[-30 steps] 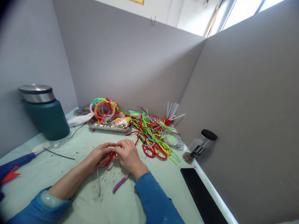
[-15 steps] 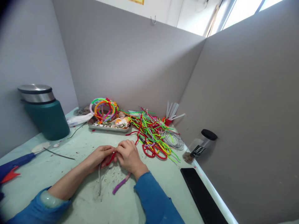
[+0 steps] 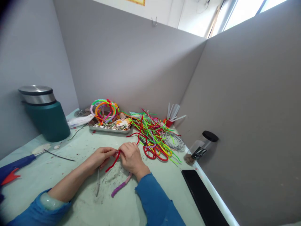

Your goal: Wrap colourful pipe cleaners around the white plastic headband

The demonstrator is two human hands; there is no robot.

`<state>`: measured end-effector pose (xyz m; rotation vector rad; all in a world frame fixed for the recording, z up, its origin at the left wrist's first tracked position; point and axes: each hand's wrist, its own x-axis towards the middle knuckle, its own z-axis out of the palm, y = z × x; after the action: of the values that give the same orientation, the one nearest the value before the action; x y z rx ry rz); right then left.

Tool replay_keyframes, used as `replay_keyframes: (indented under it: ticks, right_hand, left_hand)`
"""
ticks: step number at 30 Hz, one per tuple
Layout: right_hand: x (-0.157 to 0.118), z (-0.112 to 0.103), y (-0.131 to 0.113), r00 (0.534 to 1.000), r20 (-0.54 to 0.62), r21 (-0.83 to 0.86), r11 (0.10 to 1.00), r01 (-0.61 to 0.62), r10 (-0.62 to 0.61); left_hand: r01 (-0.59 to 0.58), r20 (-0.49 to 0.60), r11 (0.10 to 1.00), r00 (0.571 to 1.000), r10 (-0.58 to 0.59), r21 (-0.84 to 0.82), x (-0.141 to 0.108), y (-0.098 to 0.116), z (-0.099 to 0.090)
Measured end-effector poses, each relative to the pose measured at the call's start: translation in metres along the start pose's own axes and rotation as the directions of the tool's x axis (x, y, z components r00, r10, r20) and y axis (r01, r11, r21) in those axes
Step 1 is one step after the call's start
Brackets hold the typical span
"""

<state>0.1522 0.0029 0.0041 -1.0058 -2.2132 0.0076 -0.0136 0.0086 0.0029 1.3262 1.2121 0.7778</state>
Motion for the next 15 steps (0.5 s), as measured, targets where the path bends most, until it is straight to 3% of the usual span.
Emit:
replay_keyframes:
  ticks: [10,15]
  right_hand:
    - [0.0025,-0.0051,-0.0072,0.994,0.036,-0.104,0.989,0.107,-0.104]
    - [0.0021,-0.0029,-0.0068,0.998,-0.070,-0.033,0.999,-0.004,0.002]
  left_hand:
    - [-0.070,0.022,0.994,0.997,0.072,-0.080,-0.0043,0.0056,0.0010]
    - [0.000,0.045,0.998,0.999,0.003,-0.058,-0.0047,0.0055,0.0014]
